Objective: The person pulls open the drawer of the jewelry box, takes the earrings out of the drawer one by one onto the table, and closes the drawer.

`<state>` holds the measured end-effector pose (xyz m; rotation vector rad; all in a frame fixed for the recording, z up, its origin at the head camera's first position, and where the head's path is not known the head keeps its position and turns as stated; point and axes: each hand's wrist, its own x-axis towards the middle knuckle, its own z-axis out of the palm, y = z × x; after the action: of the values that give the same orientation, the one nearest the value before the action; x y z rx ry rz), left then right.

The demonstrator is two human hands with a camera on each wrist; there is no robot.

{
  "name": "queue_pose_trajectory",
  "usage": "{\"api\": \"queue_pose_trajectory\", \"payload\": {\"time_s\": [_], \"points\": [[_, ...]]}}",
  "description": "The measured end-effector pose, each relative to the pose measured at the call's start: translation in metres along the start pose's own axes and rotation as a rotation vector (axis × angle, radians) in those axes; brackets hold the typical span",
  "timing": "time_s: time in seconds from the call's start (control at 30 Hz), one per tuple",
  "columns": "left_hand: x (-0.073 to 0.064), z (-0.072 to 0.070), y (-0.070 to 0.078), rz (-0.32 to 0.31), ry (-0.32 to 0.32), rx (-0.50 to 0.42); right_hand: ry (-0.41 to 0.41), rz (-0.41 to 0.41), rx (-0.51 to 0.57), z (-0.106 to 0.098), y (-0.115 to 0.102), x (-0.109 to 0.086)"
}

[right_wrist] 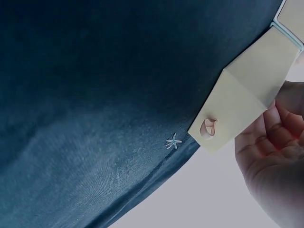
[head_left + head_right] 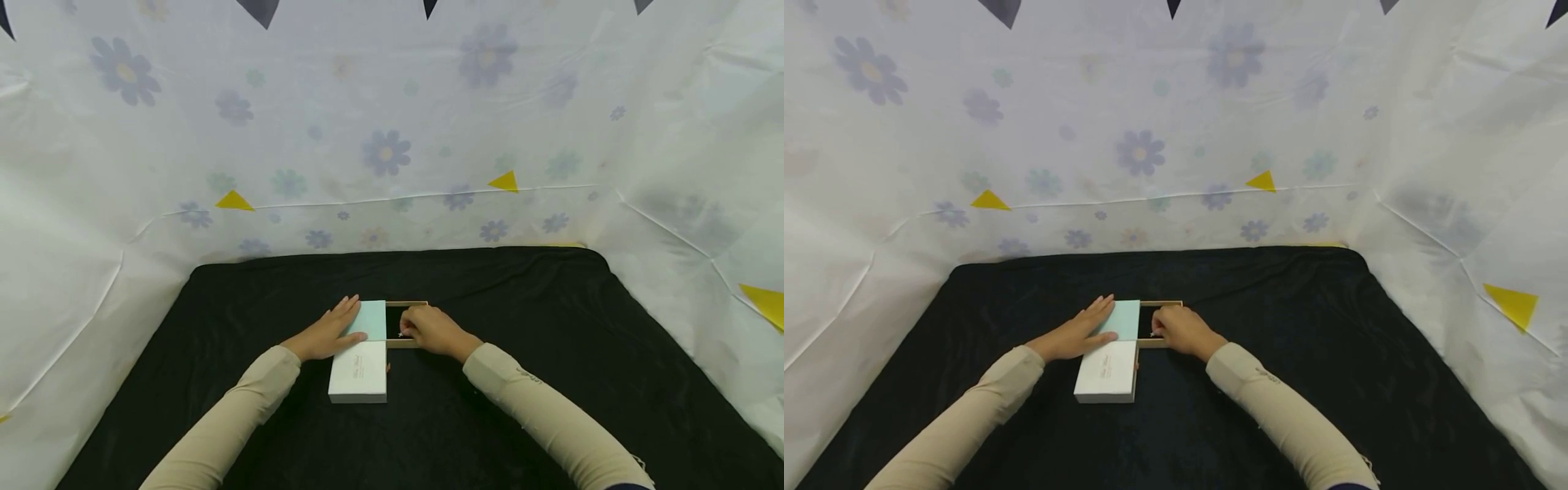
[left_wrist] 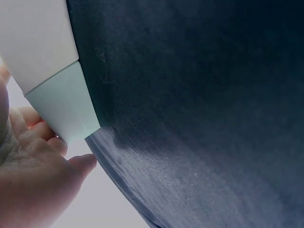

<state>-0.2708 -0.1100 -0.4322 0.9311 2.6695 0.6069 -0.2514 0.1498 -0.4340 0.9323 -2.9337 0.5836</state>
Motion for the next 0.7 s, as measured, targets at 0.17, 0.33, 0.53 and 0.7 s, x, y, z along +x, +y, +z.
{"api": "queue_pose_trajectory", "payload": {"time_s": [0.17, 0.33, 0.53, 0.7], "points": [[0.000, 0.001, -0.002, 0.017, 0.006, 0.002, 0.012, -0.010, 0.048, -0.003, 0.000, 0.000], [0.000, 0.001, -0.002, 0.016, 0.002, -0.006, 0.051, -0.015, 0.081, -0.006, 0.001, -0.001], [0.001, 0.001, -0.002, 0.007, 0.000, -0.002, 0.095, -0.002, 0.133, -0.014, 0.004, -0.005], [0.001, 0.001, -0.002, 0.006, -0.002, -0.004, 0.141, 0.027, 0.165, -0.022, 0.013, -0.014]]}}
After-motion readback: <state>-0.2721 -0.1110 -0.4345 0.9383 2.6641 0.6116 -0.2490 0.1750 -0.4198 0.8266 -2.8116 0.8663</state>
